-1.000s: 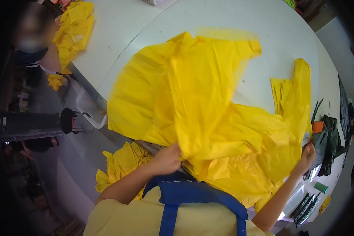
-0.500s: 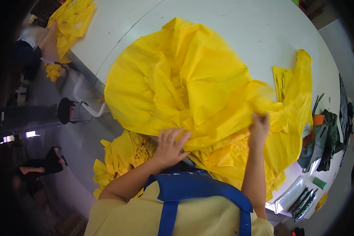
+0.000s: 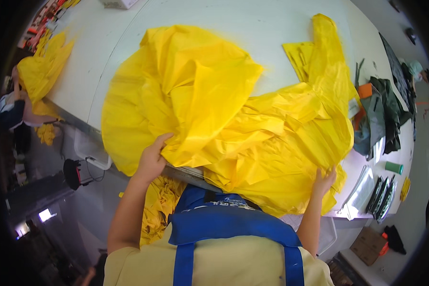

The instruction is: The person folds a yellow raincoat on a table, smooths it out, and places it into a plastic bag. They repeat this process with another yellow raincoat, folding and bagging it as well.

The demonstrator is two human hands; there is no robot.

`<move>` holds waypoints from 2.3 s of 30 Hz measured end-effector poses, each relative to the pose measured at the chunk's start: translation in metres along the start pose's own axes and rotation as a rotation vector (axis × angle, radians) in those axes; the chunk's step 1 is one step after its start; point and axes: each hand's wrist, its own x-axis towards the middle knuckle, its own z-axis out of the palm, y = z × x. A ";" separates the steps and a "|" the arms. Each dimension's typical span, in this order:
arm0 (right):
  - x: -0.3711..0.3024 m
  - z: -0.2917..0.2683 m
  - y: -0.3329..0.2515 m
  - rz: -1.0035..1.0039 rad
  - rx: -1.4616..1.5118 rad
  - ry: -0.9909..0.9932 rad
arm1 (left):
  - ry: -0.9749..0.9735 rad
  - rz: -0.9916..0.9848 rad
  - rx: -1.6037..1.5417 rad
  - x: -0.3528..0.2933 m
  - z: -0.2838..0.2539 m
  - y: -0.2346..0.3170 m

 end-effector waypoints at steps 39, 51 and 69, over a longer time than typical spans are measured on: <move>-0.175 -0.063 -0.028 0.988 1.195 -0.663 | 0.641 -0.086 0.602 0.073 -0.204 -0.130; -0.259 0.004 0.023 1.627 1.507 -0.116 | 0.118 -0.233 -0.658 -0.001 -0.207 -0.218; -0.154 -0.162 -0.076 0.126 1.491 0.752 | 0.174 0.137 -0.629 0.144 -0.396 -0.062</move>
